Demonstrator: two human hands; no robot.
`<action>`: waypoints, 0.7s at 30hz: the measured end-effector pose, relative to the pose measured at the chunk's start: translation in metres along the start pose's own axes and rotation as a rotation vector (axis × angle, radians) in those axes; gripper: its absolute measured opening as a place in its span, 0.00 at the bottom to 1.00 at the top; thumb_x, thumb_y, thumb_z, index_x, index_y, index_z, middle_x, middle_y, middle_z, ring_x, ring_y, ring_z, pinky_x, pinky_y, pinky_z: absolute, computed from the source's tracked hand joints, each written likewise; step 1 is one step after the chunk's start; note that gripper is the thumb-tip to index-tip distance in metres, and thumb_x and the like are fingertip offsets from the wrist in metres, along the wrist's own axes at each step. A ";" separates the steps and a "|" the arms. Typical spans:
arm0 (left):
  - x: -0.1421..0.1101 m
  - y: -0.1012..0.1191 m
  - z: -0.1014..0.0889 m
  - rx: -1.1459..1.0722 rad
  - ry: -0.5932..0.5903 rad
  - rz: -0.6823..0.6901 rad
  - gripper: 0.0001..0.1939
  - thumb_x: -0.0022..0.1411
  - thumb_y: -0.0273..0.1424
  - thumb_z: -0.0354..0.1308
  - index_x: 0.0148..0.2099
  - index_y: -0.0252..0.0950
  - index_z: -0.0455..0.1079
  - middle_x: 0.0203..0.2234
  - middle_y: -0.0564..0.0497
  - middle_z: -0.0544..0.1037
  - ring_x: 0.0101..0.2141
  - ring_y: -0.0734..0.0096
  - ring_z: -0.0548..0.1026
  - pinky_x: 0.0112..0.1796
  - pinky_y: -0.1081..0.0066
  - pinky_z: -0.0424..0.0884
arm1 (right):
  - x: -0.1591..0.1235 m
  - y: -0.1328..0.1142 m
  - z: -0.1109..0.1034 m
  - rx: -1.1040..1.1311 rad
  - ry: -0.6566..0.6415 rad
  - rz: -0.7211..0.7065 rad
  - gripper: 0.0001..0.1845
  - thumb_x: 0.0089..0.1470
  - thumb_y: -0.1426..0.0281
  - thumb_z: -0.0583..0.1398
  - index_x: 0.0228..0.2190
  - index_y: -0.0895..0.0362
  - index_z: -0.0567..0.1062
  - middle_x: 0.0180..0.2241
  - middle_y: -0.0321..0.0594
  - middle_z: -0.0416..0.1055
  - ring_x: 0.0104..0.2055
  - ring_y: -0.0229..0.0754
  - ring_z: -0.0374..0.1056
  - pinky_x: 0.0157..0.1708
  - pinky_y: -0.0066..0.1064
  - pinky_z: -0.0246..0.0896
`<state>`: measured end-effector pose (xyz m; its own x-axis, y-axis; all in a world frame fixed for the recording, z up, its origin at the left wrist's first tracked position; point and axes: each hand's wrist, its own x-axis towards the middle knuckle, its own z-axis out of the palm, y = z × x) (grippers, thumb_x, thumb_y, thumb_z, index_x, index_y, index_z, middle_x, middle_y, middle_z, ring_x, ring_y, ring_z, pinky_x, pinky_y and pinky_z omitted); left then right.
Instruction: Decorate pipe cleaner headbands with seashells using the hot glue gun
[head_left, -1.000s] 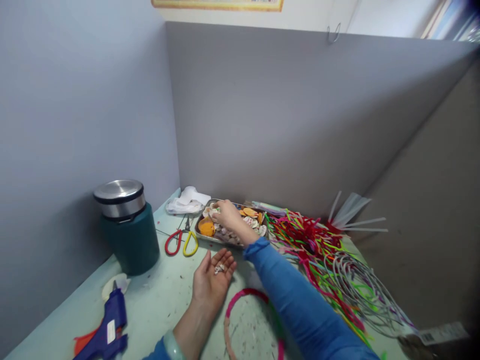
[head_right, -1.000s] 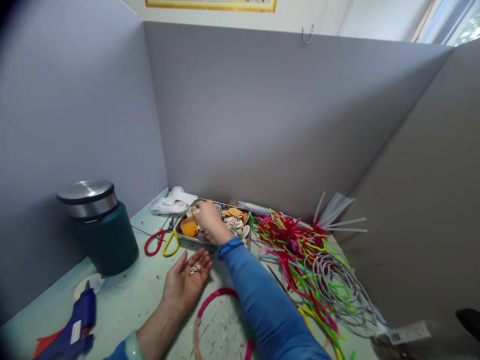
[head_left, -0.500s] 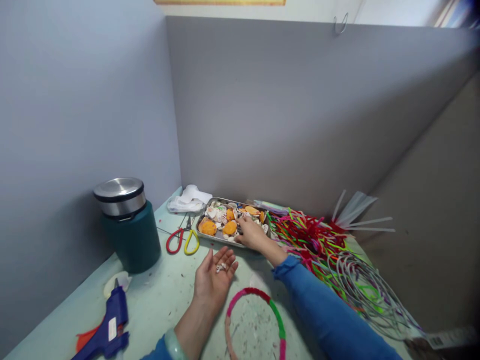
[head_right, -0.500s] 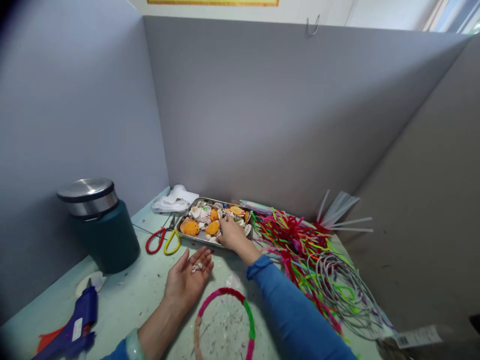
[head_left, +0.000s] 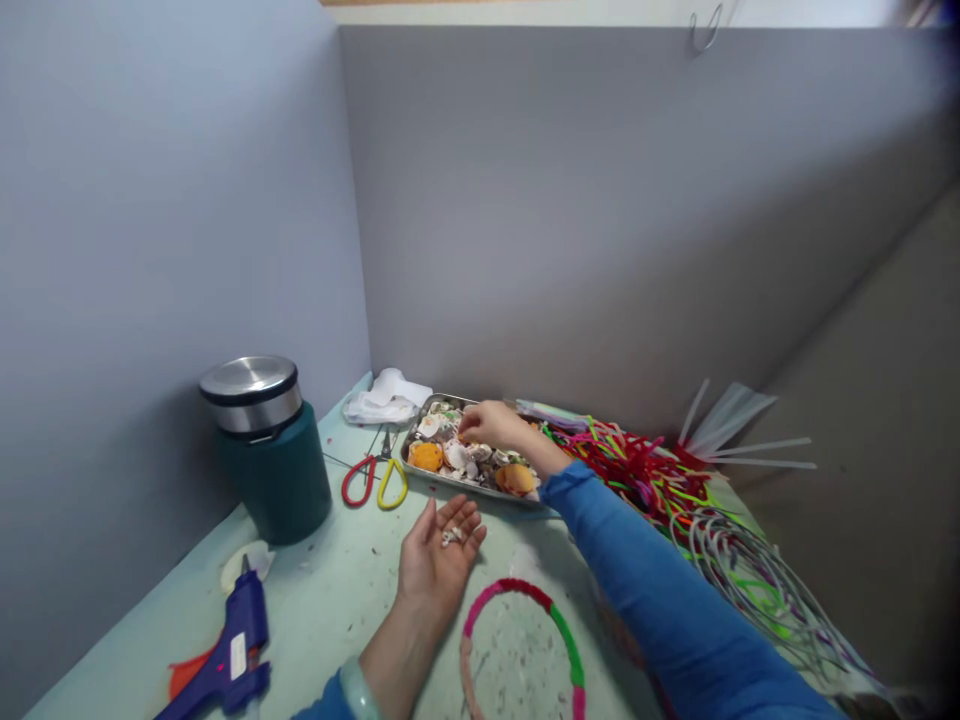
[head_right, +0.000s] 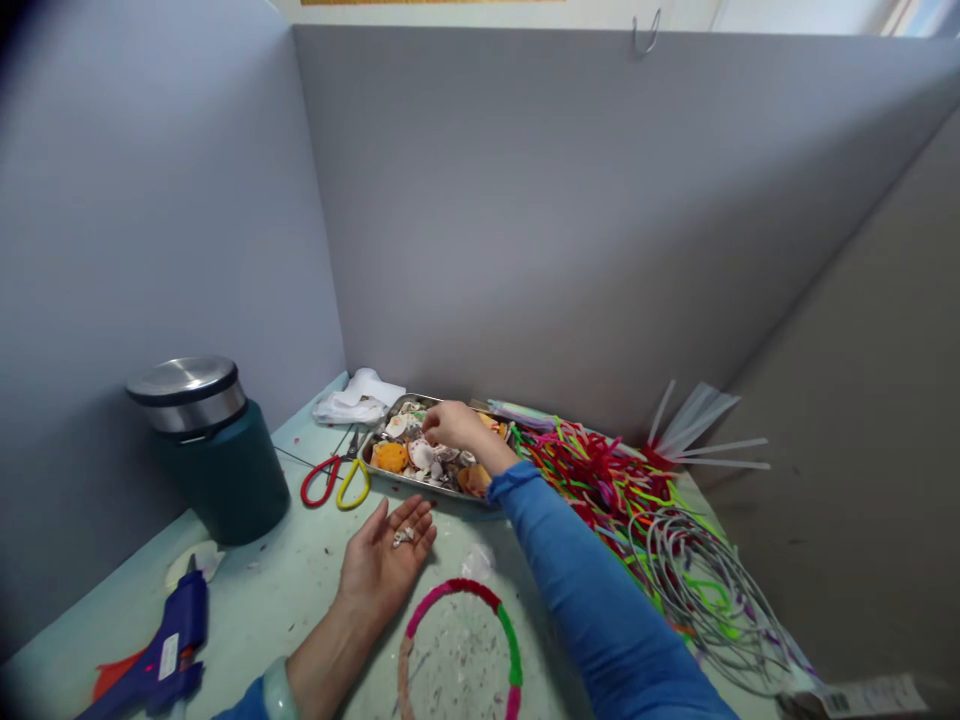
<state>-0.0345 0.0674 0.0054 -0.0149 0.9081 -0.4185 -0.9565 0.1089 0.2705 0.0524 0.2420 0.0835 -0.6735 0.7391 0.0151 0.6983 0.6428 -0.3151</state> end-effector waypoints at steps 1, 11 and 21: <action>0.000 0.000 0.000 0.000 -0.002 -0.002 0.15 0.64 0.31 0.50 0.38 0.24 0.72 0.31 0.38 0.77 0.30 0.64 0.77 0.34 0.66 0.74 | -0.008 0.003 0.004 -0.034 -0.059 0.003 0.10 0.50 0.71 0.60 0.35 0.55 0.80 0.34 0.36 0.78 0.34 0.39 0.72 0.30 0.24 0.58; -0.001 0.000 -0.001 0.005 -0.002 -0.006 0.15 0.65 0.32 0.50 0.38 0.24 0.72 0.31 0.38 0.78 0.29 0.65 0.77 0.33 0.65 0.74 | -0.016 0.010 0.031 -0.216 0.131 0.168 0.17 0.54 0.72 0.56 0.45 0.57 0.74 0.41 0.46 0.77 0.41 0.45 0.71 0.37 0.27 0.59; 0.002 -0.001 -0.003 0.013 -0.004 -0.011 0.15 0.64 0.32 0.50 0.38 0.24 0.72 0.31 0.38 0.77 0.30 0.64 0.77 0.34 0.65 0.74 | -0.019 0.024 0.023 -0.249 0.034 0.154 0.12 0.52 0.67 0.58 0.37 0.55 0.79 0.39 0.42 0.78 0.41 0.45 0.72 0.37 0.27 0.60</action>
<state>-0.0346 0.0678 0.0021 -0.0029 0.9082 -0.4184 -0.9527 0.1246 0.2771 0.0762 0.2387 0.0538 -0.5495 0.8353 0.0179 0.8324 0.5492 -0.0736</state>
